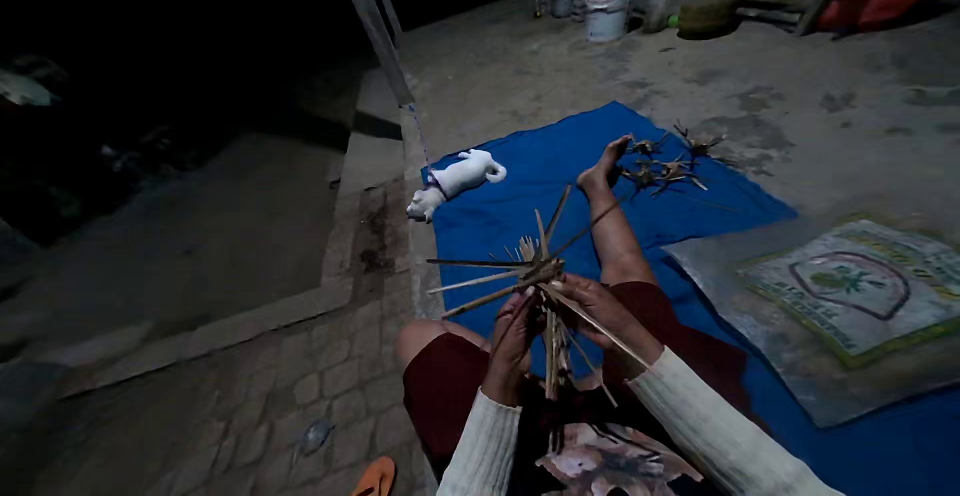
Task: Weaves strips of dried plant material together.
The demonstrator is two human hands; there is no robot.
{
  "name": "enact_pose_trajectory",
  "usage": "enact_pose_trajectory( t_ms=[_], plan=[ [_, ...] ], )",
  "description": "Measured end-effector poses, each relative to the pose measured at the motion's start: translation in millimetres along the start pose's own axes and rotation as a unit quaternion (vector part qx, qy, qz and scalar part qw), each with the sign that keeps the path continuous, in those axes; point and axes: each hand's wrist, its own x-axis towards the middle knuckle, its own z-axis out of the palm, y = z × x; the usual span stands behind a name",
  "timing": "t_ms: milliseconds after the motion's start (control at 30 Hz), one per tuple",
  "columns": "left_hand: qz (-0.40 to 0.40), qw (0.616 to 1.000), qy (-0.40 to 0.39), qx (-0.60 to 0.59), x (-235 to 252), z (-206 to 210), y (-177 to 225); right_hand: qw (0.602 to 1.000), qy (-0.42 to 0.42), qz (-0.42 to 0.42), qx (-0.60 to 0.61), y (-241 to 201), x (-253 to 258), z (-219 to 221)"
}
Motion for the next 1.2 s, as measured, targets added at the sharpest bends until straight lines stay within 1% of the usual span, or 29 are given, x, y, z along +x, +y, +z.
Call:
enact_pose_trajectory(
  t_ms=[100,167,267,400,467,567,633,733,800,867,933,1000,1033,1100,1133,1167,1200],
  plan=[
    [0.002,0.999,-0.010,-0.032,-3.1,1.3,2.0,0.995,-0.012,-0.052,-0.087,1.0,1.5,-3.8],
    [0.003,0.999,-0.001,-0.038,-4.7,3.2,3.1,0.991,0.004,-0.064,-0.118,-0.2,-0.2,-1.3],
    [0.010,0.999,0.004,-0.044,-6.1,5.7,3.5,0.992,0.026,-0.073,-0.101,2.0,0.1,1.8],
    [0.025,0.999,-0.016,-0.036,-4.6,2.9,1.5,0.989,0.007,-0.108,-0.101,9.9,5.3,-4.8],
    [0.023,1.000,-0.013,-0.007,-4.9,2.7,2.6,0.990,0.019,-0.102,-0.092,9.0,4.3,-3.6],
    [0.032,0.998,-0.044,0.032,-3.3,-3.4,1.3,0.994,0.040,-0.085,-0.058,6.4,1.5,-0.3],
    [0.028,0.997,-0.040,0.060,-3.8,-4.6,1.8,0.993,0.054,-0.075,-0.068,4.2,0.8,2.0],
    [0.025,0.992,-0.026,0.121,-4.8,-5.9,4.6,0.991,0.029,-0.080,-0.102,4.9,1.7,-2.9],
    [0.032,0.982,-0.036,0.184,-5.7,-9.4,8.7,0.990,0.010,-0.084,-0.116,3.0,0.7,-4.9],
    [0.020,0.965,-0.059,0.255,-9.3,-18.8,16.7,0.985,-0.016,-0.082,-0.148,-4.2,-0.1,-9.1],
    [0.015,0.950,-0.106,0.292,-11.1,-41.8,21.9,0.976,-0.036,-0.086,-0.196,-16.7,-2.1,-16.7],
    [0.031,0.943,-0.142,0.300,-9.8,-77.4,26.2,0.965,-0.053,-0.094,-0.238,-30.3,-4.9,-26.3],
    [0.039,0.939,-0.135,0.313,-8.0,-94.6,30.8,0.962,-0.065,-0.093,-0.249,-36.0,-6.2,-31.6],
    [0.054,0.944,-0.075,0.318,-4.8,-116.1,42.9,0.963,-0.104,-0.078,-0.237,-43.2,-8.7,-41.8],
    [0.060,0.946,-0.055,0.313,-2.5,-119.3,50.1,0.963,-0.122,-0.069,-0.230,-44.4,-8.9,-45.2],
    [0.067,0.945,-0.057,0.315,-0.7,-117.2,57.7,0.961,-0.141,-0.059,-0.230,-44.8,-8.7,-46.7],
    [0.070,0.940,-0.076,0.324,-0.9,-108.7,64.6,0.960,-0.153,-0.050,-0.231,-43.4,-8.4,-46.6]
  ],
)
